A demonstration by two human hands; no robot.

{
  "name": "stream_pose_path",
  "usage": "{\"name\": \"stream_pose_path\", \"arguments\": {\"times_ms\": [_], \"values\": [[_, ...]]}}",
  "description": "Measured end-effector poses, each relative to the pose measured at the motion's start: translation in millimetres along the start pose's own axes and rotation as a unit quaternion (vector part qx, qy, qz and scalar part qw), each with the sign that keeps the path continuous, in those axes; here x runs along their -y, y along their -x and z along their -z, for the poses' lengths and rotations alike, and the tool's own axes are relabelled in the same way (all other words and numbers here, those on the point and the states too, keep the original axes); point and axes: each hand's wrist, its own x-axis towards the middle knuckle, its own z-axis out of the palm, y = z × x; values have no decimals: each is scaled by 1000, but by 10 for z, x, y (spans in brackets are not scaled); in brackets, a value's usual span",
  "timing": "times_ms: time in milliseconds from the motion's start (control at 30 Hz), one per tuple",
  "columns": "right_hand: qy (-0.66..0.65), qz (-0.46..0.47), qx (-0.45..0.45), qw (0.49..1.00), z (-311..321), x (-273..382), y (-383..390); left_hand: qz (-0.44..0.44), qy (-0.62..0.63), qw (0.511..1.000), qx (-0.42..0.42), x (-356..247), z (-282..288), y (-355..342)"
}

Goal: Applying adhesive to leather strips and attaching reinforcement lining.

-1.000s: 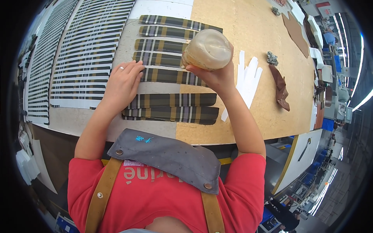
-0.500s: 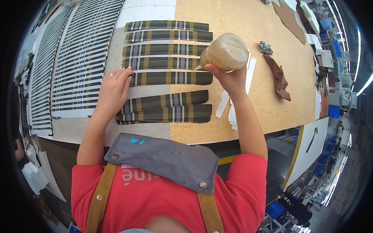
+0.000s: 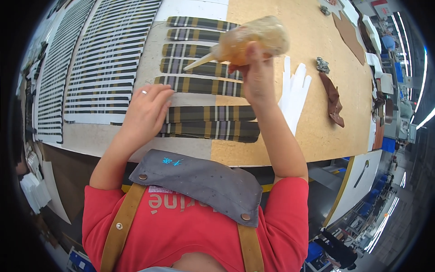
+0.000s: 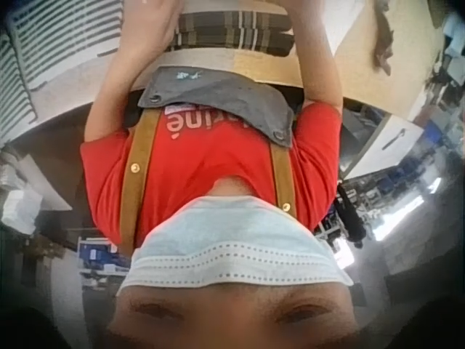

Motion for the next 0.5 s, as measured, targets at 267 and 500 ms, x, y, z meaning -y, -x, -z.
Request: {"name": "stream_pose_path", "arguments": {"times_ms": [267, 500], "values": [[165, 59, 180, 968, -641, -297, 9, 12, -31, 999, -15, 64, -153, 180], [370, 139, 227, 890, -605, -548, -69, 18, -27, 999, -22, 77, -168, 194]]}}
